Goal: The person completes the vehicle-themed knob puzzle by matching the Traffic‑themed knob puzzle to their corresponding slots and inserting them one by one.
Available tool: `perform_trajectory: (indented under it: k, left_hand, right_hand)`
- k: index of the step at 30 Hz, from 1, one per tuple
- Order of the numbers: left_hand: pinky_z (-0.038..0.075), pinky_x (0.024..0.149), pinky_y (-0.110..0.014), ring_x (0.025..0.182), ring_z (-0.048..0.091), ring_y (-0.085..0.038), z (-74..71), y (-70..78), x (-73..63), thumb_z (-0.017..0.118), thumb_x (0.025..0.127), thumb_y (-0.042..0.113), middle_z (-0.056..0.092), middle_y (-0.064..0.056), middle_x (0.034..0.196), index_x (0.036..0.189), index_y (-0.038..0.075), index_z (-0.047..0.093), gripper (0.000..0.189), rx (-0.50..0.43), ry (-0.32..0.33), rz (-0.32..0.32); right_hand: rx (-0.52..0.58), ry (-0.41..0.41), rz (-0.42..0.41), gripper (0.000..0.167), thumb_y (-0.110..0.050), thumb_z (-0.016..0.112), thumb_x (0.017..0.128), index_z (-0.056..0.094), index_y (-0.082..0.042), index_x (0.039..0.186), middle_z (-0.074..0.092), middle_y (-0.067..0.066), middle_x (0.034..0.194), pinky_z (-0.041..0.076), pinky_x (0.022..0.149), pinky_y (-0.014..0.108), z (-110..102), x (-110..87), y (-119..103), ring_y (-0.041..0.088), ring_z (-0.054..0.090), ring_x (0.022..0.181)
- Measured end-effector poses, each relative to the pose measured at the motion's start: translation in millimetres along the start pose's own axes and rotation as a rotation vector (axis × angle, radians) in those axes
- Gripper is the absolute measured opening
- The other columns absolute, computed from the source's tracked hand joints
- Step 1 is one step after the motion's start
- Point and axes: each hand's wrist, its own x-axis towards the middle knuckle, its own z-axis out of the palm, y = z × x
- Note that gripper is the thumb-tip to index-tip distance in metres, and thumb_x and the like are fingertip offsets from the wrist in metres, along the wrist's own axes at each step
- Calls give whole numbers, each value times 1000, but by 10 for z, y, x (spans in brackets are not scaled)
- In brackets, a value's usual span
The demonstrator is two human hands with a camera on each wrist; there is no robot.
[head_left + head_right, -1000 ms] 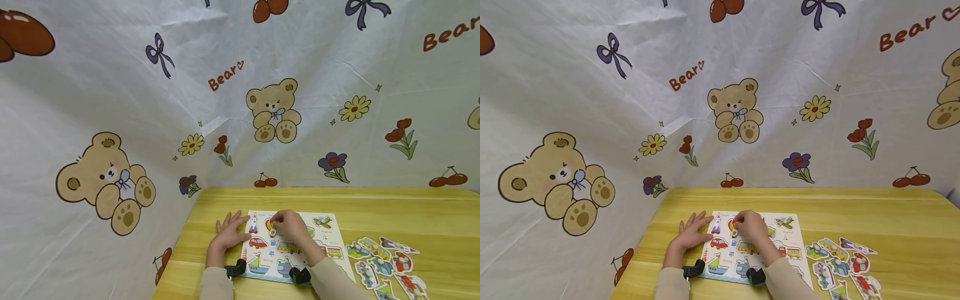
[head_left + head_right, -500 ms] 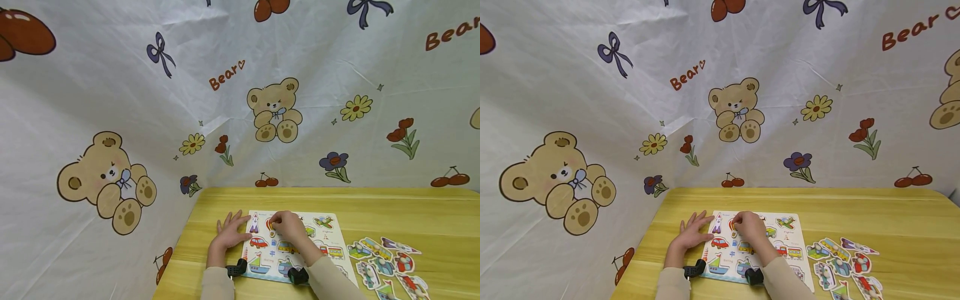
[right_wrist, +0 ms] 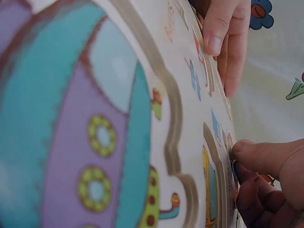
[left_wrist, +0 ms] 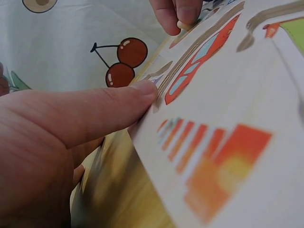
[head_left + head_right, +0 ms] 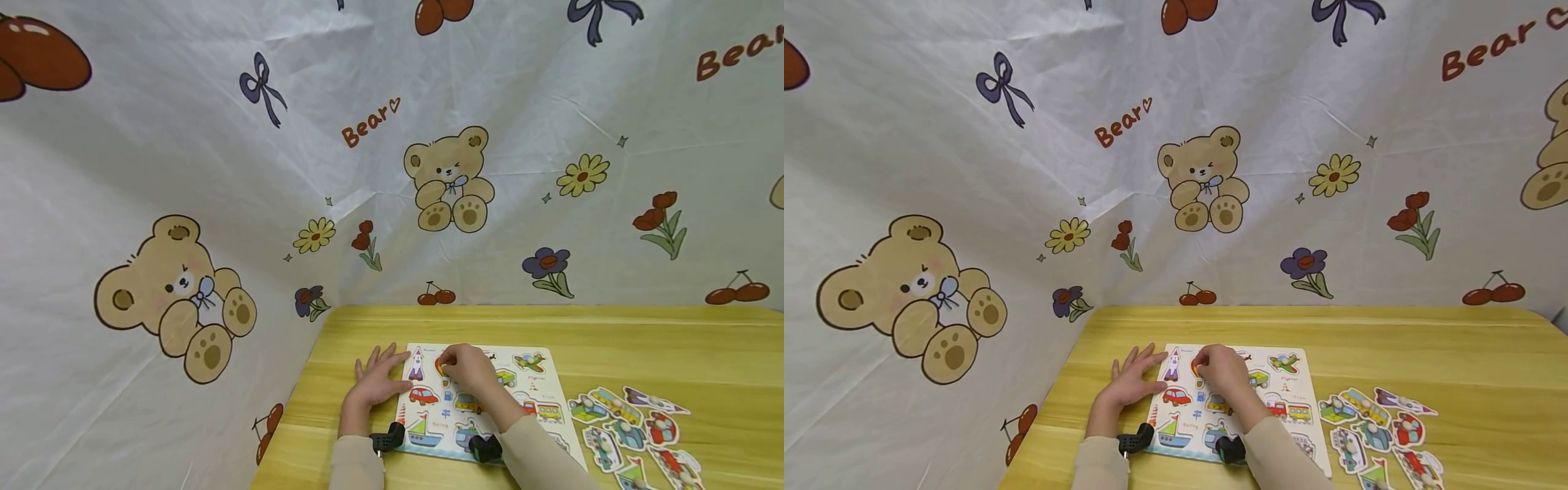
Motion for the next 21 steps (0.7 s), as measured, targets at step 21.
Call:
perform_trajectory:
  k: [21]
  left_hand:
    - [-9,115,-75,155,8,-42,-19,41,-36,69,93,34,26,-8,166,148,27,50,59,47,0,32]
  right_hand:
    - [-22,6,21,7,-19,72,92,75,-15,87,69,-3,83,47,67,31,3,63,-5,14,55,72]
